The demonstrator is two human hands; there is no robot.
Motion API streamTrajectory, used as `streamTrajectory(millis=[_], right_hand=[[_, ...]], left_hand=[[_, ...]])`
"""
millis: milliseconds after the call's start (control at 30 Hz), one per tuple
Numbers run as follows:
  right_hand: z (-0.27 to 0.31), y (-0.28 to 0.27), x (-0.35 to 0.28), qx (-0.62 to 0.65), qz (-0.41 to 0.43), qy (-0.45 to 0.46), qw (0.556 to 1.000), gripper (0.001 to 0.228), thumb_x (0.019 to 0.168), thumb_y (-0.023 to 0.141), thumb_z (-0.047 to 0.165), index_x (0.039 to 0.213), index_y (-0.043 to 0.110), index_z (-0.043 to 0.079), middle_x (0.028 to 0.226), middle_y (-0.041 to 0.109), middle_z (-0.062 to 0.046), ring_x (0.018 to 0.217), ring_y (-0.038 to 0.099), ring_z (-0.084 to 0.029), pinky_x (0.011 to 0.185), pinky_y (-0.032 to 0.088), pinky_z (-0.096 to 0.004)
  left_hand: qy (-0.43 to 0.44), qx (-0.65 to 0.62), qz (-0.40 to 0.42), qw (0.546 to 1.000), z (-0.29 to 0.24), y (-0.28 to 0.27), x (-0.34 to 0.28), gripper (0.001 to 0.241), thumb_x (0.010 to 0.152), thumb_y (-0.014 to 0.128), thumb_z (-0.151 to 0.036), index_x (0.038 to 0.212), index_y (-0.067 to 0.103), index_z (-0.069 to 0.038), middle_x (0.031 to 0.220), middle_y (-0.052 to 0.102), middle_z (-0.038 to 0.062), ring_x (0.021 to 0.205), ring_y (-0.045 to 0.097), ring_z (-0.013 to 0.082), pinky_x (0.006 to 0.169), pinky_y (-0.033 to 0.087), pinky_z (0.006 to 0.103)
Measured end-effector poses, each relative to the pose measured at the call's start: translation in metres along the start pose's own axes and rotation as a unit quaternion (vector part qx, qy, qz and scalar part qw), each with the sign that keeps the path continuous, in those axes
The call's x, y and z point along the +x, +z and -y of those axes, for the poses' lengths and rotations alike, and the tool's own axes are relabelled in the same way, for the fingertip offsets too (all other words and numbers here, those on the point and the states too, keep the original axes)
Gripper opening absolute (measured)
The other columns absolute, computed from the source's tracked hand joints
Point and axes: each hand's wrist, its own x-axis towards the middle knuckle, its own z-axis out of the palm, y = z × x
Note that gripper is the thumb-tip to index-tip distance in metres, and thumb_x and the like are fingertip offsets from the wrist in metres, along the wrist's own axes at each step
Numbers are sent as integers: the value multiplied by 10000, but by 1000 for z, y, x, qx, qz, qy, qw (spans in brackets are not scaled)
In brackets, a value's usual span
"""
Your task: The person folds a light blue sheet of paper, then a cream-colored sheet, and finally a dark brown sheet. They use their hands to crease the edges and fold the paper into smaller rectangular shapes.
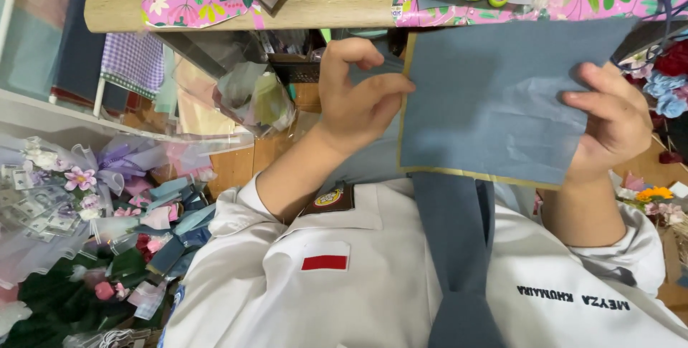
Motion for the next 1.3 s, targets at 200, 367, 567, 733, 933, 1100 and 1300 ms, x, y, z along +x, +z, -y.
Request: streamTrajectory(millis=[200, 367, 567, 733, 933, 1100, 1300], right_hand=[[3, 19, 6, -101, 33, 72, 992, 280, 1098, 701, 145, 975, 742, -103, 944, 729, -216, 1269, 703, -508, 1075, 578, -583], [-32, 33, -17, -107, 31, 116, 987, 257, 1140, 585, 133, 1013, 649, -81, 914, 651, -191, 1030, 664, -396, 895, 527, -469], [-122, 73, -26, 8, -3, 303, 953, 88, 1100, 649, 21, 1165, 665, -36, 525, 476, -42, 484, 447, -149, 470, 363, -285], [-159, 95, 30, -97, 80, 294, 948, 149, 1042, 650, -13, 1159, 729, -60, 683, 623, -242, 647, 600, -294, 592, 470, -422], [-176, 115, 55, -317, 266, 289, 863, 430, 877, 794, 272, 1260, 750, 83, 1069, 714, -182, 1033, 696, -416, 867, 567, -519], [-178, 110, 63, -213, 265, 412, 845, 581, 779, 830, 286, 1290, 627, 99, 990, 639, -157, 938, 666, -463, 833, 522, -599], [-184, 96, 51, 33, 53, 510, 858, 319, 987, 675, -46, 1241, 514, 60, 1003, 515, -72, 730, 625, -185, 506, 573, -307]], left_hand=[[52, 20, 135, 989, 7, 5, 5, 77, 907, 697, -228, 981, 677, -217, 1241, 656, -33, 1141, 642, 283, 947, 330, 404], [-18, -3, 64, 998, 35, 29, -18, 164, 957, 633, -237, 830, 598, -139, 1188, 662, 59, 1092, 657, 352, 863, 464, 436], [-324, -23, 139, 936, 101, 77, -44, 217, 1001, 613, -330, 1007, 642, -115, 762, 738, 117, 762, 735, 377, 656, 555, 463], [-376, 31, 167, 911, 165, 102, 0, 179, 1022, 572, -242, 1103, 596, -84, 802, 750, 168, 791, 727, 437, 702, 547, 544], [-467, 87, 168, 864, 209, 121, 30, 296, 964, 577, -343, 1168, 408, -213, 766, 755, 73, 831, 749, 378, 820, 568, 513], [-364, 103, 155, 913, 214, 135, 36, 155, 1017, 559, -204, 1162, 610, -225, 1003, 788, 132, 886, 749, 395, 763, 590, 514], [-233, 96, 128, 959, 239, 151, 6, 206, 953, 611, -124, 1054, 739, -251, 850, 759, 36, 842, 743, 272, 798, 595, 371]])
